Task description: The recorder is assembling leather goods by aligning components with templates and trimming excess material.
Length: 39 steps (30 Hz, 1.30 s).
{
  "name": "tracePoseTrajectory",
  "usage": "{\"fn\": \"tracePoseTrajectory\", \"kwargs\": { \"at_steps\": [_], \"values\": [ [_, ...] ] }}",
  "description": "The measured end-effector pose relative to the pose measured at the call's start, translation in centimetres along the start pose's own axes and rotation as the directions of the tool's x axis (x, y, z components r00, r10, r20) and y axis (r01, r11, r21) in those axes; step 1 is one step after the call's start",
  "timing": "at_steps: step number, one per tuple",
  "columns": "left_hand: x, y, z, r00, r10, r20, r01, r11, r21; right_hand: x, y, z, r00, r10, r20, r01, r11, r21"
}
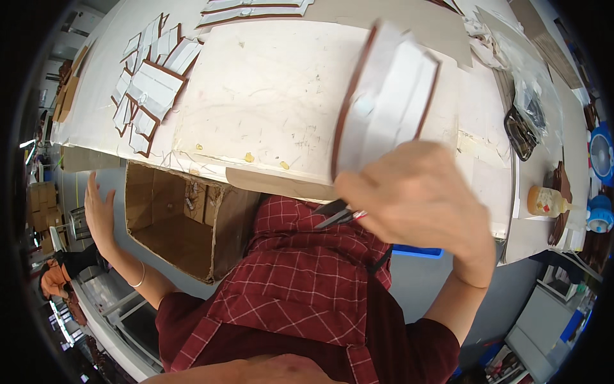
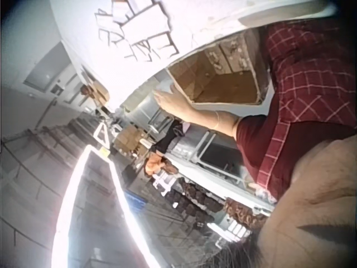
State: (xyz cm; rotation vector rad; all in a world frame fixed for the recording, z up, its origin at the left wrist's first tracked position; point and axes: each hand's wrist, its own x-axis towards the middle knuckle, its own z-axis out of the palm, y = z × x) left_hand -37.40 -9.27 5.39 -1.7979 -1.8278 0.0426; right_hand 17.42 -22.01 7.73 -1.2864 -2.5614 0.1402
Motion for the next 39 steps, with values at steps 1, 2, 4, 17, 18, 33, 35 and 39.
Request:
{"fn": "tracePoseTrajectory", "kwargs": {
  "at_steps": [1,2,4,17,18,33,35,39],
  "values": [
    [0.8,3.2,-1.8,0.998,0.063,0.017,-0.055,0.951,-0.306,0.0,-0.5,1.0,1.0,0.001,0.009,-0.001,1.0,-0.003],
    [1.6,6.5,-3.4,0.992,0.127,0.013,-0.096,0.81,-0.578,-0.1,-0.8,2.0,0.999,0.005,0.039,-0.008,0.996,0.083],
    [3.3,12.8,-4.5,0.921,0.389,0.005,-0.181,0.441,-0.879,-0.4,-0.9,4.0,0.997,0.019,0.073,-0.031,0.986,0.163],
    [3.2,34.7,-9.2,0.39,0.826,-0.406,-0.508,-0.174,-0.843,-1.9,-0.9,8.8,0.925,0.266,-0.273,-0.28,0.96,-0.012],
    [3.3,34.8,-9.2,0.4,0.83,-0.389,-0.471,-0.178,-0.864,-1.8,-0.9,8.7,0.931,0.262,-0.255,-0.276,0.961,-0.02],
    [1.9,32.6,-9.5,0.596,0.641,-0.484,-0.585,-0.067,-0.808,-2.0,-0.7,9.0,0.934,0.249,-0.258,-0.266,0.963,-0.033],
    [1.3,33.1,-10.0,0.597,0.622,-0.507,-0.571,-0.115,-0.813,-2.0,-0.6,9.0,0.934,0.248,-0.258,-0.262,0.965,-0.022],
    [0.8,33.5,-10.2,0.446,0.744,-0.497,-0.657,-0.105,-0.746,-1.9,-0.6,8.9,0.937,0.245,-0.25,-0.256,0.967,-0.012]
  ]
}}
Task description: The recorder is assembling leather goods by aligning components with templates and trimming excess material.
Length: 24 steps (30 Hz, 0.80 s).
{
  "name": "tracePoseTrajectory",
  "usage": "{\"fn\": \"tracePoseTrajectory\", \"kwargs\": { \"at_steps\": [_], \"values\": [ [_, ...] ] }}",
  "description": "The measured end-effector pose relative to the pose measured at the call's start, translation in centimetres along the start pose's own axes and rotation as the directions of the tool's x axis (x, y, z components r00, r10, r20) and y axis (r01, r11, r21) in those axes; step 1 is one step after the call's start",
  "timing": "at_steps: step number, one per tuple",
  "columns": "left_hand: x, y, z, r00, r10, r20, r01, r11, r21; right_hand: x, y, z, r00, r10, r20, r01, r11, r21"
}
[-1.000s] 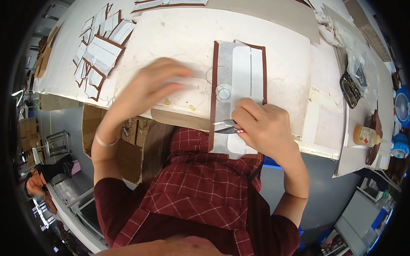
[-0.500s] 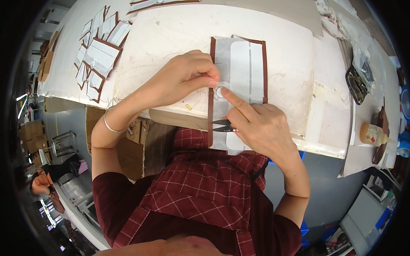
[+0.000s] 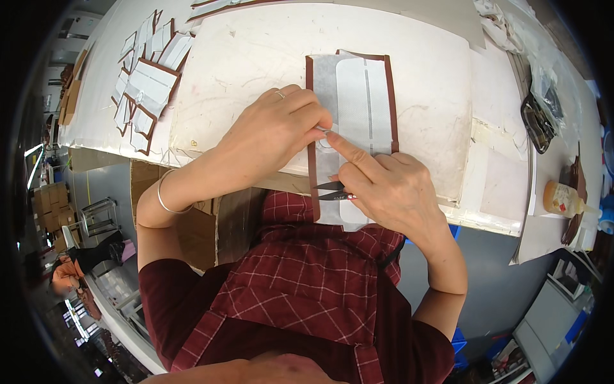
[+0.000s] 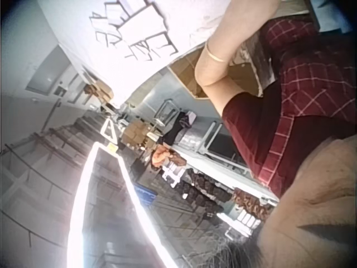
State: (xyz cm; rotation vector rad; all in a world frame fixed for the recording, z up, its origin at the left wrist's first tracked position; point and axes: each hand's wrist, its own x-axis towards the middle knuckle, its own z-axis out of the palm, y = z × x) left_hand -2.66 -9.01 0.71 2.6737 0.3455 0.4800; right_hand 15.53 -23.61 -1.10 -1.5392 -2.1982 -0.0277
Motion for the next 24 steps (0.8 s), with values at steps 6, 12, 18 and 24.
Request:
{"fn": "tracePoseTrajectory", "kwargs": {
  "at_steps": [6,12,18,24],
  "values": [
    [1.0,-1.1,0.0,0.991,-0.073,0.114,0.07,0.997,0.025,-0.1,0.0,0.0,1.0,0.004,-0.005,-0.004,1.0,0.029],
    [1.2,-1.3,-0.8,0.937,-0.297,0.184,0.347,0.858,-0.38,-0.2,0.0,0.0,1.0,0.025,-0.008,-0.024,0.999,0.046],
    [0.6,-1.0,0.4,0.994,-0.097,0.055,0.104,0.984,-0.142,-0.2,0.2,0.2,1.0,0.02,-0.022,-0.019,0.998,0.06],
    [1.1,-1.1,0.0,0.913,-0.387,0.13,0.404,0.804,-0.438,-0.2,0.2,0.0,1.0,0.022,-0.012,-0.022,0.999,0.047]
  ]
}}
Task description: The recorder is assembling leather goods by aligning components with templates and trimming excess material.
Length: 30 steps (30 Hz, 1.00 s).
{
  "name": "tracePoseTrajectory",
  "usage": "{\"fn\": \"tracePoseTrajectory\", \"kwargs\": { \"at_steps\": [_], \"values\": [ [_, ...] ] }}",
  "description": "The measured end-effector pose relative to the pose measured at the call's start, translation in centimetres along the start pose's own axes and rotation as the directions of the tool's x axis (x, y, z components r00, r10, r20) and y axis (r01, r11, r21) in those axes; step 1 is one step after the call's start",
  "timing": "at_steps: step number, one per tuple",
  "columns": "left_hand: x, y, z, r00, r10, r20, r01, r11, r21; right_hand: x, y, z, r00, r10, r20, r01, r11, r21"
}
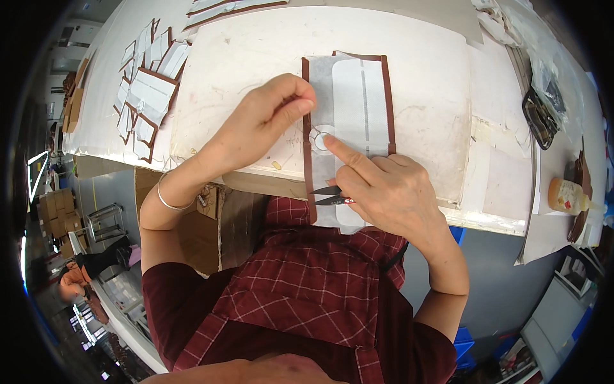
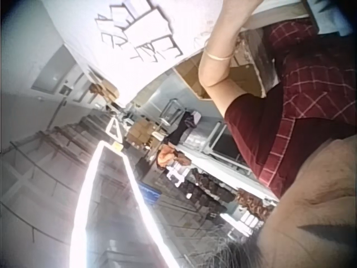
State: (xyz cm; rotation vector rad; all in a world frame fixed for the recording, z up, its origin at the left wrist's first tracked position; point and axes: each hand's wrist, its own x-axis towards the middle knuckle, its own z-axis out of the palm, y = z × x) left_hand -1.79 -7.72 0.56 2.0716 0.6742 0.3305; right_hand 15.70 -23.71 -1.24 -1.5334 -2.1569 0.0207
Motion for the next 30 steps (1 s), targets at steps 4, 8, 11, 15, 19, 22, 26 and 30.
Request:
{"fn": "tracePoseTrajectory", "kwargs": {
  "at_steps": [4,8,11,15,19,22,26,30],
  "values": [
    [0.0,-0.7,0.4,0.946,0.317,0.074,-0.322,0.878,0.355,0.0,0.0,0.0,1.0,0.0,0.003,0.0,1.0,0.002],
    [-0.5,-0.8,-1.7,0.976,0.212,-0.043,-0.193,0.943,0.27,-0.2,0.2,-0.1,1.0,-0.003,0.024,0.003,0.999,0.034],
    [-0.7,-1.3,-3.9,0.962,0.187,-0.201,-0.064,0.864,0.499,-0.3,0.2,-0.1,0.999,0.002,0.037,-0.004,0.999,0.041],
    [-0.7,-0.9,-2.5,0.94,0.316,-0.131,-0.227,0.863,0.452,-0.1,0.1,0.0,0.999,0.001,0.034,-0.002,0.999,0.04],
    [-0.5,-1.6,-0.8,0.933,0.353,0.076,-0.359,0.892,0.274,0.1,0.0,-0.2,0.999,-0.005,0.043,0.003,0.999,0.036],
    [-1.3,-1.6,-2.6,0.977,0.21,0.047,-0.215,0.954,0.208,0.1,0.1,-0.3,0.999,-0.006,0.041,0.004,0.998,0.057],
    [-3.6,-2.7,-7.2,0.999,0.013,0.047,-0.032,0.905,0.425,-0.1,0.2,-0.3,0.999,0.005,0.034,-0.007,0.999,0.054],
    [-3.8,-2.3,-6.0,0.989,0.145,-0.023,-0.107,0.816,0.568,0.1,0.2,-0.3,1.0,-0.008,0.019,0.008,0.999,0.036]
  ]
}}
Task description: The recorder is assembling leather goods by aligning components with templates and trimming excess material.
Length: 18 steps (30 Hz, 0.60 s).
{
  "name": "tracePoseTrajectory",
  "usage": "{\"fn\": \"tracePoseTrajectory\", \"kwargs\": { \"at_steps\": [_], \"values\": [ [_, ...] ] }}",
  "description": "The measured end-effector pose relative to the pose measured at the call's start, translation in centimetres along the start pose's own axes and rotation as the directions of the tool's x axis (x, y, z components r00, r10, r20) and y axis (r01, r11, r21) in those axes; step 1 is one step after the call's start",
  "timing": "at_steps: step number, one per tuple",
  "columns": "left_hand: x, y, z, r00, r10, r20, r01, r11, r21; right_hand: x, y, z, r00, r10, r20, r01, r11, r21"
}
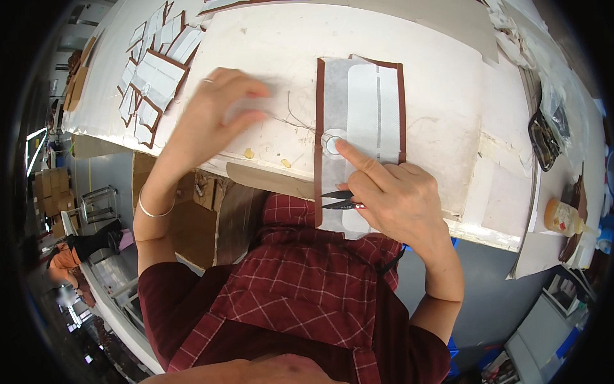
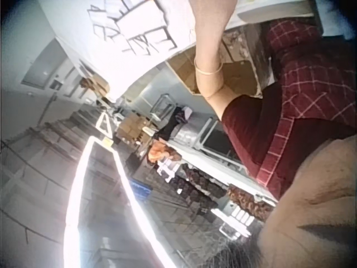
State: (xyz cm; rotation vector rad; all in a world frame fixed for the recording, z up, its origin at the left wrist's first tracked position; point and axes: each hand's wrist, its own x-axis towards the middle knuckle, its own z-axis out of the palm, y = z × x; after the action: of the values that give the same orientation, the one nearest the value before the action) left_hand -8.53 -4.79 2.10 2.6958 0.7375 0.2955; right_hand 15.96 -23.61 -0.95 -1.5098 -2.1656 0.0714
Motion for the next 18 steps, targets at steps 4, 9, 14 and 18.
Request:
{"fn": "tracePoseTrajectory", "kwargs": {
  "at_steps": [4,9,14,18],
  "values": [
    [2.0,2.1,2.6,0.977,0.208,-0.037,-0.211,0.943,-0.257,0.2,0.1,-0.3,1.0,0.001,-0.001,-0.001,1.0,0.031],
    [3.0,1.8,3.4,0.954,0.301,0.0,-0.285,0.903,-0.321,1.0,0.8,-1.2,0.971,0.238,0.002,-0.216,0.877,0.429],
    [3.8,2.1,3.8,0.971,0.239,-0.028,-0.232,0.897,-0.375,5.2,2.5,-4.5,0.948,0.207,0.24,-0.253,0.951,0.18],
    [3.7,2.1,4.1,0.977,0.199,-0.074,-0.212,0.9,-0.38,8.3,4.5,-4.1,0.922,0.102,0.374,-0.152,0.983,0.107]
  ]
}}
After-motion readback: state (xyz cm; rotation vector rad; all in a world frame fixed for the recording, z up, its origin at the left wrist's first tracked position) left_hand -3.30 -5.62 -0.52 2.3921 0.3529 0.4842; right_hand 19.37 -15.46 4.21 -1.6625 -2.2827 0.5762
